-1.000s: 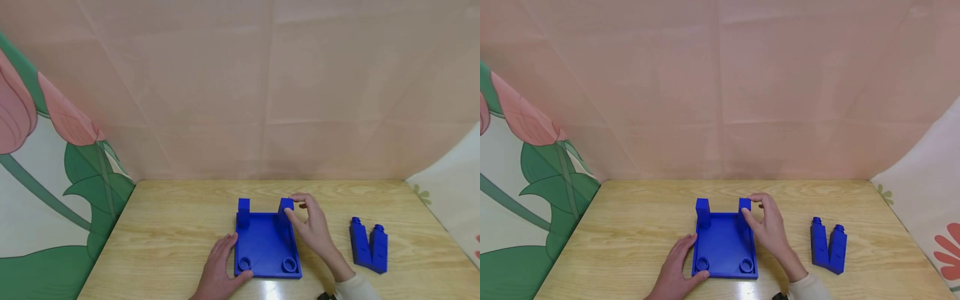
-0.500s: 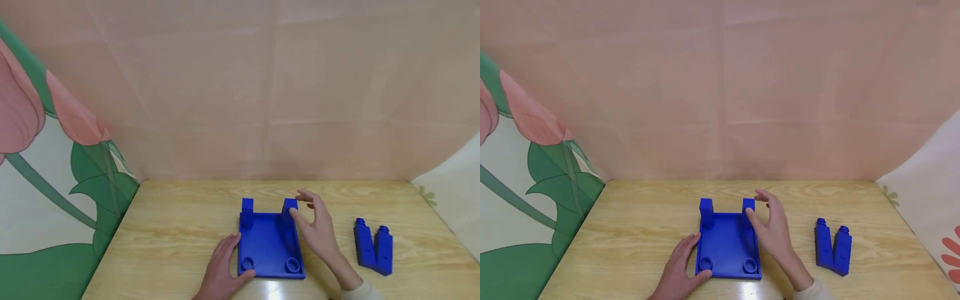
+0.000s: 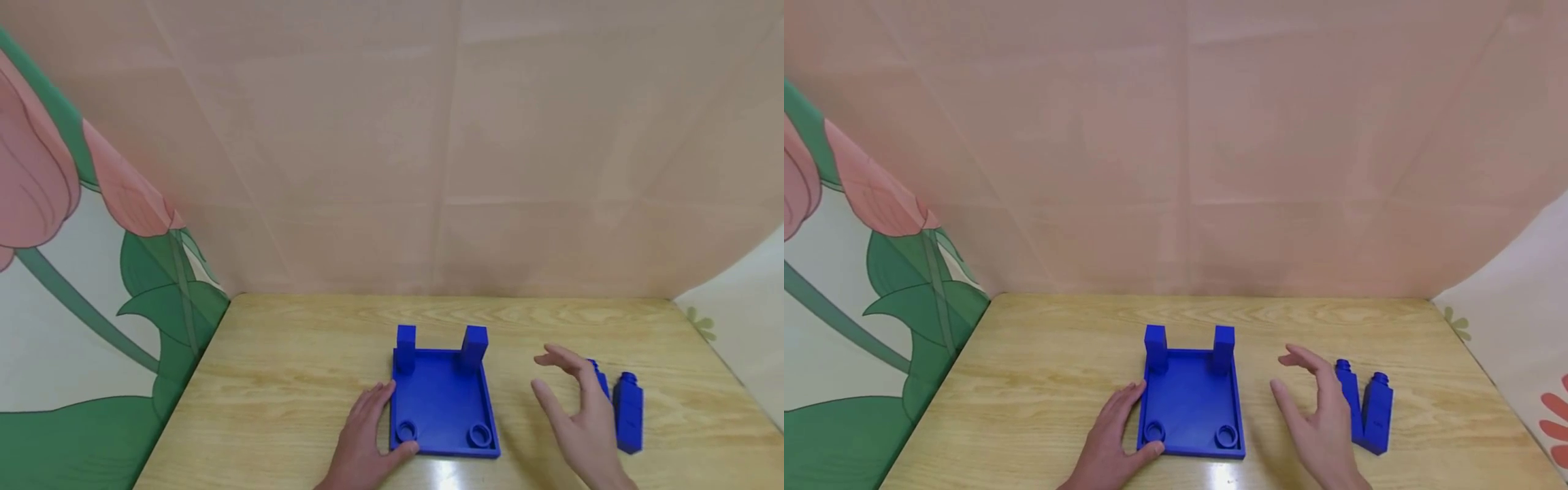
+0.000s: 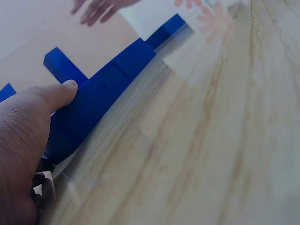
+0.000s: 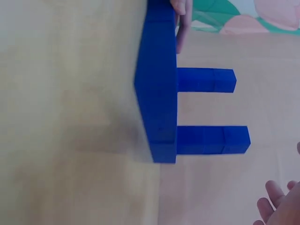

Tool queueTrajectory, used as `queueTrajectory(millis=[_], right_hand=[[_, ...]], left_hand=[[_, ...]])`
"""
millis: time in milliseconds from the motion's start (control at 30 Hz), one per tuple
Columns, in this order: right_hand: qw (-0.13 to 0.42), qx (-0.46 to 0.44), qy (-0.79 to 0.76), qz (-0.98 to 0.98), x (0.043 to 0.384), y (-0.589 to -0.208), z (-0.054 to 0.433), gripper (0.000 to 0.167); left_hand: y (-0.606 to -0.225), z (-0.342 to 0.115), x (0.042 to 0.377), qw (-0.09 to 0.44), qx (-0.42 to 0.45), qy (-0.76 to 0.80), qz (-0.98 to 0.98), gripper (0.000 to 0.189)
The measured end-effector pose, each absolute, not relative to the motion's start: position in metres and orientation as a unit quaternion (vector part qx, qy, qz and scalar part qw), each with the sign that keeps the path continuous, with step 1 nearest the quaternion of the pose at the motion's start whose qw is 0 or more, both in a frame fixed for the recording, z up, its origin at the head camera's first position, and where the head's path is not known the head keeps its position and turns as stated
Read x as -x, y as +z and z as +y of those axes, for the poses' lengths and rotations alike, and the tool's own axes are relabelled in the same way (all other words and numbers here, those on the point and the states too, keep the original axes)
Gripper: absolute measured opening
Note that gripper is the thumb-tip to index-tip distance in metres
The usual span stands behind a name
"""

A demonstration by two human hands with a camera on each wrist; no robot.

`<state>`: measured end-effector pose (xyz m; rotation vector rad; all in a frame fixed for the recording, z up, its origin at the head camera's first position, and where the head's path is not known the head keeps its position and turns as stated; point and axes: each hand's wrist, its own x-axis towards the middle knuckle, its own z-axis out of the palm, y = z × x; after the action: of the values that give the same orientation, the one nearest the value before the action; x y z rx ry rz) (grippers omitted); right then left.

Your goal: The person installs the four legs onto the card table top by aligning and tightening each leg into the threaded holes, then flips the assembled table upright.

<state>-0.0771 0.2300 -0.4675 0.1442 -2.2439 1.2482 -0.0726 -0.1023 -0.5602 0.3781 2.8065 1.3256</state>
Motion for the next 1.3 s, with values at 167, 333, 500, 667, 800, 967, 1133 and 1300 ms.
queueTrajectory(millis=[167,333,500,667,800,967,1133,1300], right_hand=[[0.293,-0.012,0.472,-0.831,0.055,-0.473,0.25,0.063],[0.333,-0.009,0.49,-0.806,0.044,-0.487,0.27,0.063],[0.367,-0.017,0.496,-0.787,0.04,-0.502,0.289,0.061],[0.369,0.022,0.483,-0.794,0.041,-0.512,0.301,0.067],[0.356,0.068,0.455,-0.814,0.042,-0.524,0.312,0.08],[0.329,0.066,0.412,-0.847,0.052,-0.543,0.33,0.104],[0.314,0.039,0.354,-0.88,0.057,-0.56,0.342,0.112],[0.316,0.028,0.333,-0.888,0.056,-0.564,0.345,0.108]], left_hand=[[-0.561,-0.102,0.072,0.006,-0.121,0.422,0.899,0.099],[-0.561,-0.102,0.073,0.002,-0.123,0.423,0.898,0.098],[-0.562,-0.101,0.073,-0.002,-0.127,0.422,0.898,0.097],[-0.562,-0.101,0.071,-0.005,-0.126,0.419,0.899,0.097],[-0.562,-0.102,0.07,-0.009,-0.128,0.416,0.9,0.097],[-0.561,-0.104,0.072,-0.002,-0.125,0.42,0.899,0.097],[-0.561,-0.104,0.073,0.008,-0.123,0.425,0.897,0.097],[-0.561,-0.103,0.073,0.009,-0.122,0.426,0.897,0.097]])
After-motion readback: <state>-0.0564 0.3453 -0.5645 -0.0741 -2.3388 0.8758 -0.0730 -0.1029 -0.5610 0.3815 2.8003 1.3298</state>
